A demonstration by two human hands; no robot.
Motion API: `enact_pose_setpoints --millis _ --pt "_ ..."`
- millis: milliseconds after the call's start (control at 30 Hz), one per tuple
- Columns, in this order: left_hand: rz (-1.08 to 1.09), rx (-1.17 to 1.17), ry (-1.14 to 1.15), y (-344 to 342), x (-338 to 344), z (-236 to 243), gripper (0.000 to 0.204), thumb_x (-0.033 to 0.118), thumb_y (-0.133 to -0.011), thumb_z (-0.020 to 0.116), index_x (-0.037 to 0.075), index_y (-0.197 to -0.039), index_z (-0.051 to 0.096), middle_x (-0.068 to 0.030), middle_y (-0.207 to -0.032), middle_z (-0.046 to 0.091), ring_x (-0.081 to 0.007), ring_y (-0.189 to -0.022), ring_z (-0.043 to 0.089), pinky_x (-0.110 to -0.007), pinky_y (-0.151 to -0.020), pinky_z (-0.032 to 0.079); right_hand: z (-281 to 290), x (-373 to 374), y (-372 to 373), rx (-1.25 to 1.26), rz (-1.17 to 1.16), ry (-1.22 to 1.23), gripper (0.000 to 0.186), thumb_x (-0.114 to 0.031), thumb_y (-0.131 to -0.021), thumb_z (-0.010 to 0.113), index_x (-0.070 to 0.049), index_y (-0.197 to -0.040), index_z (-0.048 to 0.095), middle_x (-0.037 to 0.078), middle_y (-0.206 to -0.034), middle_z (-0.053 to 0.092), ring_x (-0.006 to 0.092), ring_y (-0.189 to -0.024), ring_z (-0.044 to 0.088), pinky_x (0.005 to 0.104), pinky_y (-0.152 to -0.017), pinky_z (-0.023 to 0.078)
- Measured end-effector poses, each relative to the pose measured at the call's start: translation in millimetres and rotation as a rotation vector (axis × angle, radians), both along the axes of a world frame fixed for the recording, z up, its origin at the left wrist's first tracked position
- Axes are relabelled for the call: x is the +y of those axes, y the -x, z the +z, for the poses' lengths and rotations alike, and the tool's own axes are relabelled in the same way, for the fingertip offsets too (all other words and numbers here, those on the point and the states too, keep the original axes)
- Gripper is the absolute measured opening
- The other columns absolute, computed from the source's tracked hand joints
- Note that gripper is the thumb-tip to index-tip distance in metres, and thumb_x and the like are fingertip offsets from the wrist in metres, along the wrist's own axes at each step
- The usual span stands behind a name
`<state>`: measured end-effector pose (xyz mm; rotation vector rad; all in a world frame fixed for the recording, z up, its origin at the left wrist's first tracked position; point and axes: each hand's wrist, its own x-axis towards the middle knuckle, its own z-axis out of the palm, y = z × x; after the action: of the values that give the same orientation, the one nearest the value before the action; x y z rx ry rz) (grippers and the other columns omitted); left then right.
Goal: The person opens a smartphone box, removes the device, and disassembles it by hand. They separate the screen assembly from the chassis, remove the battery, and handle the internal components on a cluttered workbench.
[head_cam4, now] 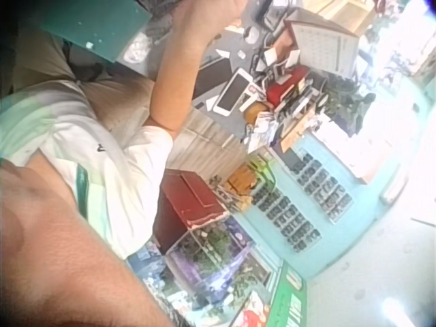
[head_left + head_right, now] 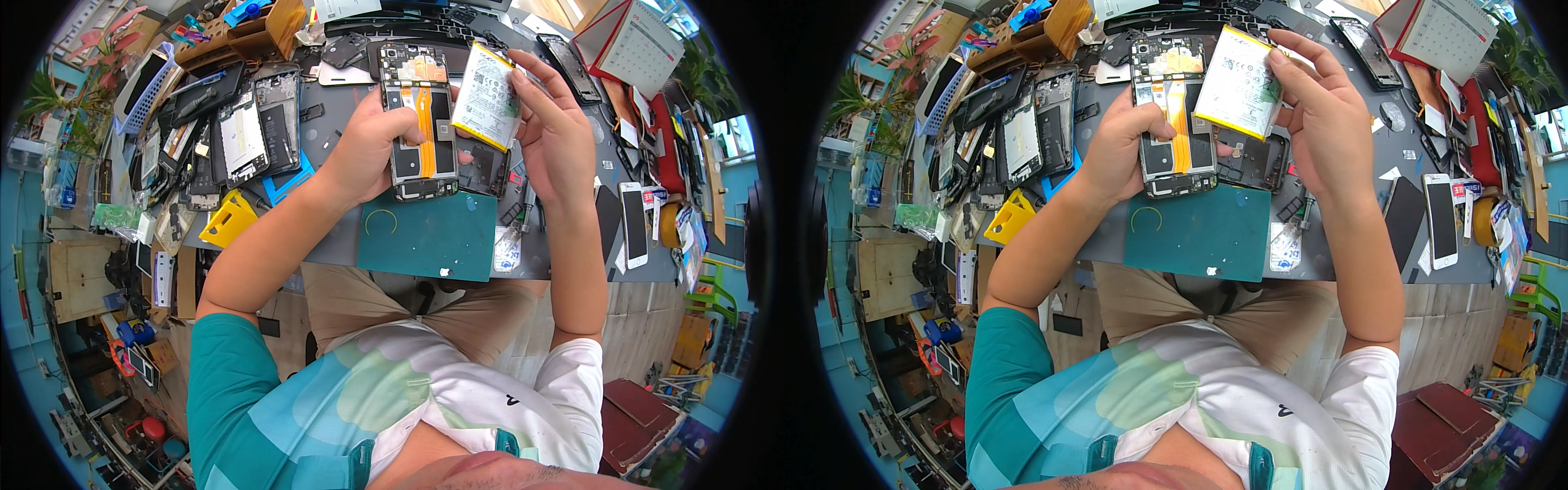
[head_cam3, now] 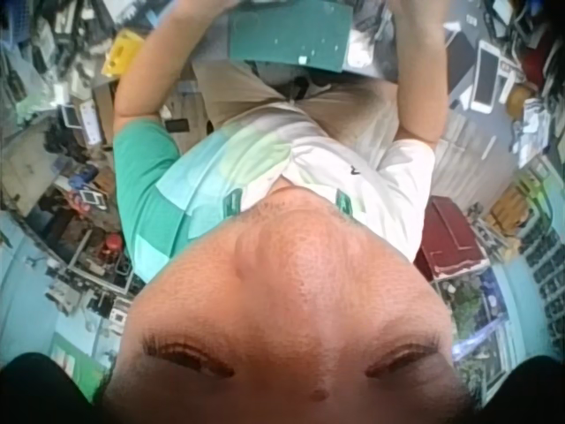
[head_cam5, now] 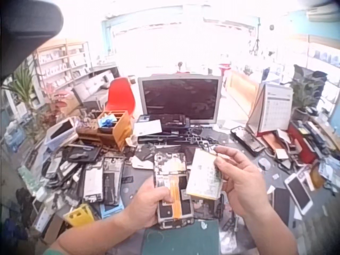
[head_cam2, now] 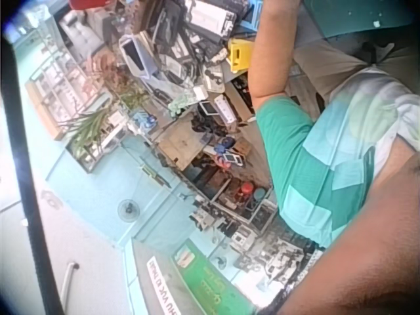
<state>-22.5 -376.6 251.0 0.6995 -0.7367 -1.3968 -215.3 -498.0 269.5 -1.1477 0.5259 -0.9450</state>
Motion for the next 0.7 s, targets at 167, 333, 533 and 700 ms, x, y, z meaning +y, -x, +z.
enact_pose_setpoints --millis 167,333,533,700 --pt "0.053 0.0 -0.031 -2.4 -3.4 -5.7 0.053 -0.001 -0.09 0.046 -0.006 -0.143 0.049 -0.02 -0.132 0.066 -0.0328 -0.111 0.075 -0.049 -0.093 0.067 6.0 3.9 -1.0 0.015 0.131 -0.075 0.048 -0.017 -0.105 0.07 0.004 -0.146 0.058 0.011 -0.125 0.072 0.0165 -0.108 0.072 0.031 -0.092 0.06" --pt "0.165 -0.013 -0.109 1.3 -4.8 -7.1 0.041 0.004 -0.101 0.045 -0.001 -0.141 0.05 -0.0174 -0.129 0.067 -0.025 -0.115 0.072 -0.043 -0.097 0.064 4.0 11.7 -3.1 0.032 0.28 0.04 0.063 -0.001 -0.095 0.076 0.008 -0.152 0.051 0.016 -0.13 0.07 0.0204 -0.115 0.072 0.0318 -0.098 0.059" --pt "0.217 0.039 -0.039 2.3 -8.6 -10.2 0.037 0.004 -0.106 0.043 -0.001 -0.142 0.045 -0.0178 -0.132 0.065 -0.0269 -0.119 0.072 -0.045 -0.098 0.065 5.9 10.9 -2.3 0.094 0.254 0.071 0.069 0.006 -0.09 0.079 0.01 -0.152 0.049 0.019 -0.133 0.07 0.0214 -0.117 0.073 0.0327 -0.098 0.06" --pt "0.245 0.048 -0.046 -1.9 -11.8 -14.1 0.03 0.007 -0.109 0.045 -0.002 -0.138 0.046 -0.0188 -0.132 0.066 -0.0295 -0.12 0.072 -0.046 -0.098 0.066 4.5 13.0 -3.2 0.135 0.202 0.094 0.062 0.004 -0.091 0.08 0.011 -0.148 0.055 0.019 -0.132 0.071 0.0203 -0.117 0.073 0.0324 -0.1 0.06"
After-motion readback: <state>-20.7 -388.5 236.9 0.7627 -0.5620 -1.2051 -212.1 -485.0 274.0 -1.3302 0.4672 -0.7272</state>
